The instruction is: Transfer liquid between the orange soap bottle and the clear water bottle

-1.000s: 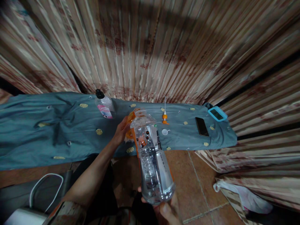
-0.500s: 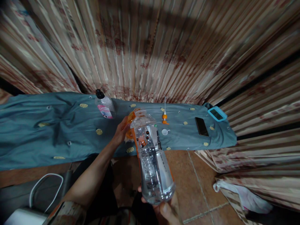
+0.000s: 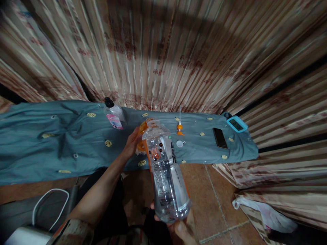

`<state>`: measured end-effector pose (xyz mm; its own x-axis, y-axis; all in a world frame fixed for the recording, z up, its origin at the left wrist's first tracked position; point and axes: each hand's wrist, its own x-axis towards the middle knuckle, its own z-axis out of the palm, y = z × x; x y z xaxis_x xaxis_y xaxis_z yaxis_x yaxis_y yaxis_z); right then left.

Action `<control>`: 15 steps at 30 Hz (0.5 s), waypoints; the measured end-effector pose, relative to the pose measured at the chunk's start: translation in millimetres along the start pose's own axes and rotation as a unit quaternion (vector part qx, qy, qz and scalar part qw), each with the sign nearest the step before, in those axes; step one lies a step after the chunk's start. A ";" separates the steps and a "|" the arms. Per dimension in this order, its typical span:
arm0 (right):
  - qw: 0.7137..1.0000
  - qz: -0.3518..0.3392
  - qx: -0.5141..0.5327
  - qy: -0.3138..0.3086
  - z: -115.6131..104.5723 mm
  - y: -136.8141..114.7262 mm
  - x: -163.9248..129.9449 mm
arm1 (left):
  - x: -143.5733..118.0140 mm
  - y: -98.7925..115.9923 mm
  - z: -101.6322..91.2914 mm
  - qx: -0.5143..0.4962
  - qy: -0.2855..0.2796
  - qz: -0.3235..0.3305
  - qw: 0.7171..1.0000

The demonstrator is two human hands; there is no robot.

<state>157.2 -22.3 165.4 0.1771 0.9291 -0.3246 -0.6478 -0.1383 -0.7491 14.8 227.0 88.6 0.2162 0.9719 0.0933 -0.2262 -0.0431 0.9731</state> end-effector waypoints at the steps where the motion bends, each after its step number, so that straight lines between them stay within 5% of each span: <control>1: 1.000 0.005 0.000 0.002 -0.6 0.3 0.6 | 0.1 -0.4 -0.1 0.008 -0.005 0.010 1.000; 15: 0.999 -0.021 -0.025 0.006 7.2 -1.3 -3.1 | -0.5 1.4 0.9 0.020 0.004 0.009 1.000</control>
<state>152.1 -22.5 171.6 0.2119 0.9302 -0.2998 -0.6028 -0.1171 -0.7893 15.3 226.2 90.1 0.2044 0.9727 0.1098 -0.1921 -0.0701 0.9789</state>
